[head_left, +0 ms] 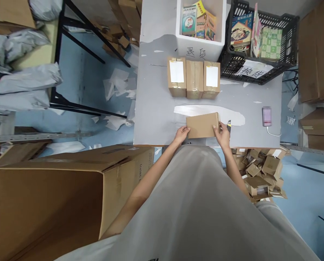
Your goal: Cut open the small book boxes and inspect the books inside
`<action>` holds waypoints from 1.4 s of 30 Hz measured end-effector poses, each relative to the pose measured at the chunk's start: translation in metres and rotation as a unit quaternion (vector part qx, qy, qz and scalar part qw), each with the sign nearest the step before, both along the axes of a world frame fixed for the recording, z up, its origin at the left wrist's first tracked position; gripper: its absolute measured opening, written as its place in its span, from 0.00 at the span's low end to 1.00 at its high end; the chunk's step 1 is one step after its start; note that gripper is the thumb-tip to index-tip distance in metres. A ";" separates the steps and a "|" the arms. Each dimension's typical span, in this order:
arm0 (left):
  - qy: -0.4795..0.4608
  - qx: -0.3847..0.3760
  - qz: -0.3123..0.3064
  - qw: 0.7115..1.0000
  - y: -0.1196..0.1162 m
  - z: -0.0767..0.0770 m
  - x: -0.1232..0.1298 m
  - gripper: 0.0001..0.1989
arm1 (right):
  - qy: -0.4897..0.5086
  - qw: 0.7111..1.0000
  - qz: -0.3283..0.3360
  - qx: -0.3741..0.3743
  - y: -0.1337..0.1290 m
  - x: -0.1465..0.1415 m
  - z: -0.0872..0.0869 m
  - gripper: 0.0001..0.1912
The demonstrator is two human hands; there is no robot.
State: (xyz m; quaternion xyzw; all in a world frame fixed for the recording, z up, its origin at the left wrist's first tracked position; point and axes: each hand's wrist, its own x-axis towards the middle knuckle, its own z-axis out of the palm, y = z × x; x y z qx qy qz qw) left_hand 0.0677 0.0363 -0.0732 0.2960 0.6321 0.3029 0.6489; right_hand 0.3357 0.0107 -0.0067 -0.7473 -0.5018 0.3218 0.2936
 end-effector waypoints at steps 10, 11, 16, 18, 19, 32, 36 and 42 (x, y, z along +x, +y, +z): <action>0.098 0.009 0.078 0.992 -0.030 0.019 -0.081 0.22 | 0.158 0.976 0.100 -0.114 0.011 -0.047 -0.055 0.44; 0.099 0.005 0.078 0.992 -0.033 0.021 -0.085 0.22 | 0.162 0.974 0.103 -0.120 0.013 -0.048 -0.057 0.44; 0.120 0.034 0.017 0.992 -0.039 0.043 -0.081 0.23 | 0.225 0.961 0.099 -0.125 0.019 -0.038 -0.058 0.45; 0.146 0.070 -0.024 0.987 -0.039 0.058 -0.071 0.24 | 0.240 0.958 0.085 -0.130 0.017 -0.029 -0.058 0.46; 0.156 0.093 -0.046 0.982 -0.039 0.067 -0.064 0.25 | 0.243 0.958 0.072 -0.134 0.016 -0.024 -0.059 0.47; 0.154 0.300 -0.350 0.874 -0.037 0.131 0.039 0.28 | 0.173 0.974 -0.028 -0.143 0.010 0.012 -0.071 0.36; 0.160 0.302 -0.356 0.870 -0.040 0.127 0.035 0.30 | 0.171 0.974 -0.014 -0.149 0.007 0.008 -0.065 0.37; 0.200 0.246 -0.221 0.922 -0.044 0.091 -0.007 0.44 | 0.203 0.965 0.006 -0.166 0.007 -0.009 -0.057 0.37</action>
